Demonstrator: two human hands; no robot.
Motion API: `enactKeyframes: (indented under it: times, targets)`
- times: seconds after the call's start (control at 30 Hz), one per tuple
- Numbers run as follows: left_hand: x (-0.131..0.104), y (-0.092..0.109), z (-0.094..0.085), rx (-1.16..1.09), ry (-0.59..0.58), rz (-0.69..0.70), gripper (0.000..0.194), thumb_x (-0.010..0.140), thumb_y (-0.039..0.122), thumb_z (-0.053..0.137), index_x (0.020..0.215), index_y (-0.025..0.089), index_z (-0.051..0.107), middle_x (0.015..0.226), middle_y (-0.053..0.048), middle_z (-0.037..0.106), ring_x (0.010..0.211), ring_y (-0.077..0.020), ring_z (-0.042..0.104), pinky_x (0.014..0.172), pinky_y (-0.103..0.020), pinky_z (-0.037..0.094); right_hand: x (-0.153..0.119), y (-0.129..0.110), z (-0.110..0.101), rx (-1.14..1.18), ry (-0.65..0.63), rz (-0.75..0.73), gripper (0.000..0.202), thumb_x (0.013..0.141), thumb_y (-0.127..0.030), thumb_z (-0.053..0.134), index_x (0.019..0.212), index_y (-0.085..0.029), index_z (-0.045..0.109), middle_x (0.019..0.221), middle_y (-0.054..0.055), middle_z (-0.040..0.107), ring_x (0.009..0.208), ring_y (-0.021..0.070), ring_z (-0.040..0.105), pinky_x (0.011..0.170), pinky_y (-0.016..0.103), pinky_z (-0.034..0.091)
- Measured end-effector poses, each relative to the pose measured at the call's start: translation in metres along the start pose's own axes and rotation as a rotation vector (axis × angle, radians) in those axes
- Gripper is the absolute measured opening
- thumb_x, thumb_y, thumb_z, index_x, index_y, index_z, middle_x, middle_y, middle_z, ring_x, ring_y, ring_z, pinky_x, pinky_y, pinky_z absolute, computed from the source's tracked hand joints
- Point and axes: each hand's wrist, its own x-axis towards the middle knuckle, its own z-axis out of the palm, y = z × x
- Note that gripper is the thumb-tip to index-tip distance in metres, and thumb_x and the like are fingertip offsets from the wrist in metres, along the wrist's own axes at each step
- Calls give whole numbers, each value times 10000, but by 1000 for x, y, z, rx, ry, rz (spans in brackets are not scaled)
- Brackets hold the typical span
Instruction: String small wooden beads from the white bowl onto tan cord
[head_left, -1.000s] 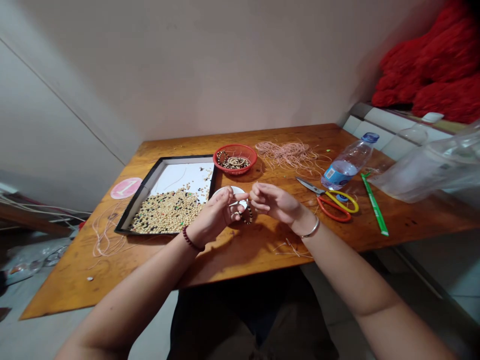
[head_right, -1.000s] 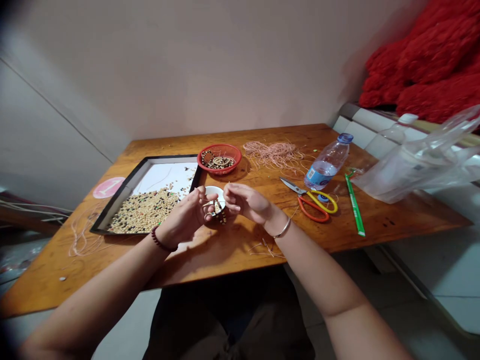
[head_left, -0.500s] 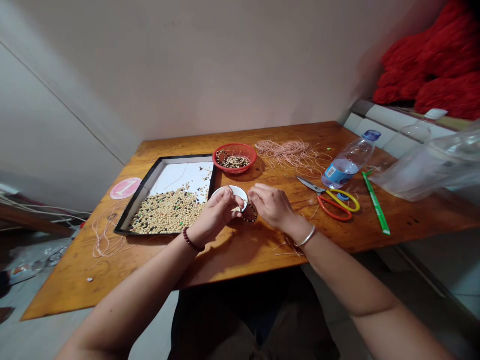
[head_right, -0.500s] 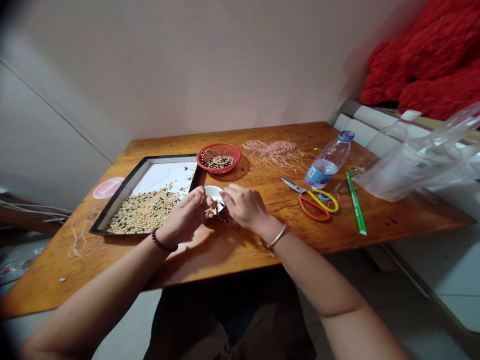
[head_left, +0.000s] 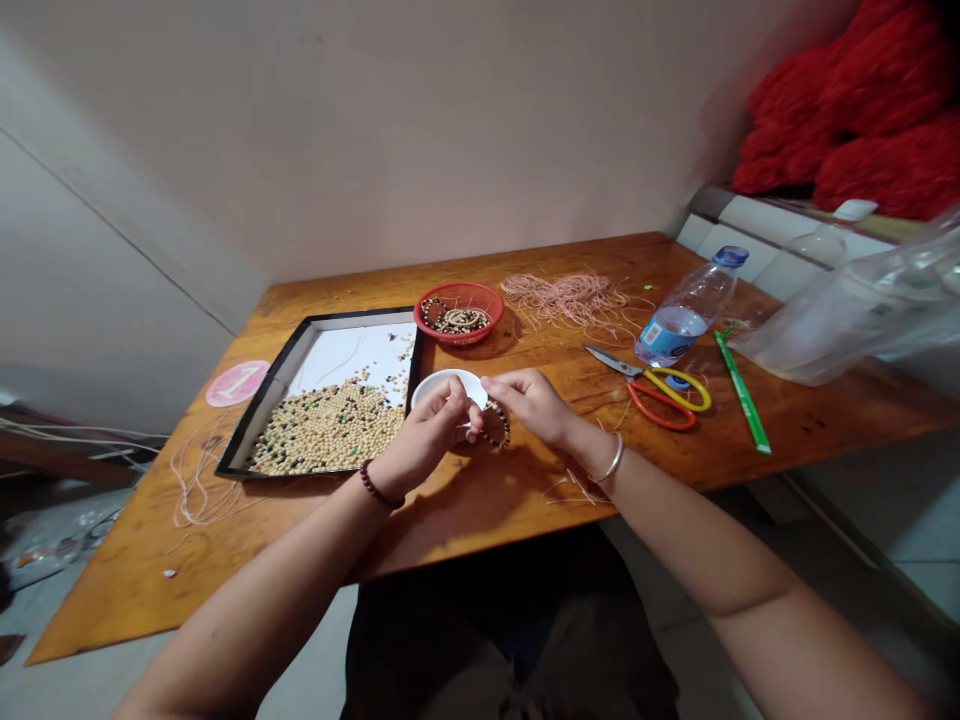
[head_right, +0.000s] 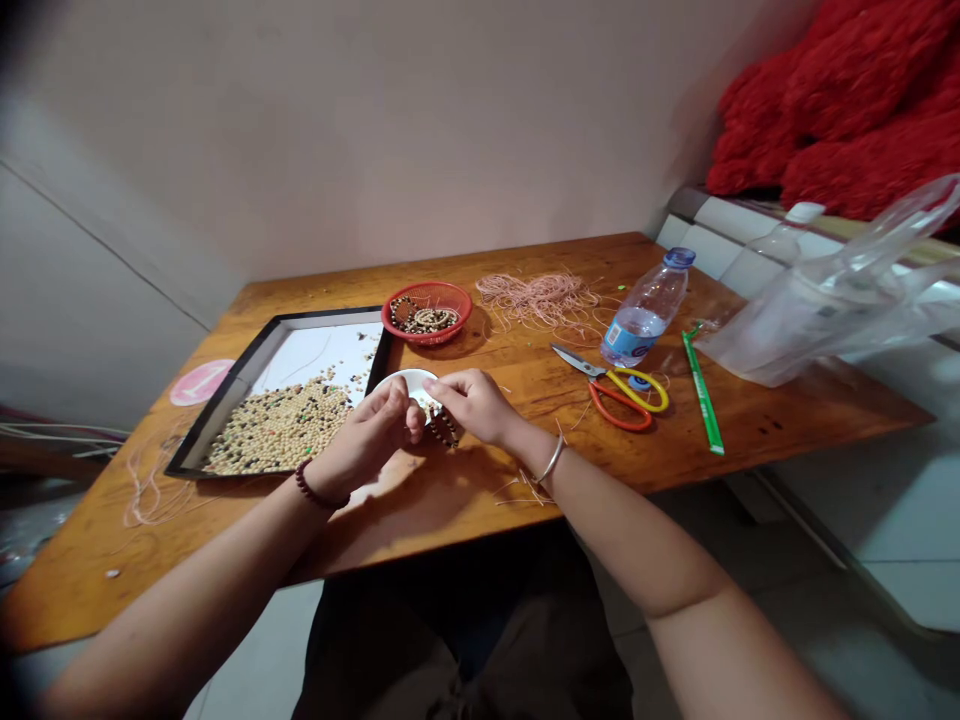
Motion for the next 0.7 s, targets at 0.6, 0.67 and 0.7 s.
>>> enactKeyframes:
  times: [0.6, 0.67, 0.7]
  targets:
    - [4, -2, -7, 320, 42, 124, 350, 919, 462, 543, 757, 168, 446, 644, 19, 565, 608, -81, 470, 603, -197, 363, -6, 6, -8, -740, 349, -499, 477, 936, -270, 514, 488, -166, 387, 504, -25, 346, 492, 94, 259, 535, 286, 208]
    - [4, -1, -7, 334, 39, 116, 348, 912, 471, 550, 766, 172, 448, 648, 18, 572, 607, -86, 475, 603, -202, 363, -7, 5, -10, -819, 363, -589, 442, 938, -241, 520, 510, -165, 438, 516, -22, 386, 501, 99, 277, 545, 285, 220]
    - [4, -1, -7, 334, 36, 114, 350, 910, 476, 550, 768, 173, 448, 646, 19, 570, 601, -86, 473, 601, -204, 361, -8, 5, -10, -851, 363, -617, 429, 938, -232, 523, 520, -165, 455, 520, -21, 400, 505, 100, 288, 548, 285, 223]
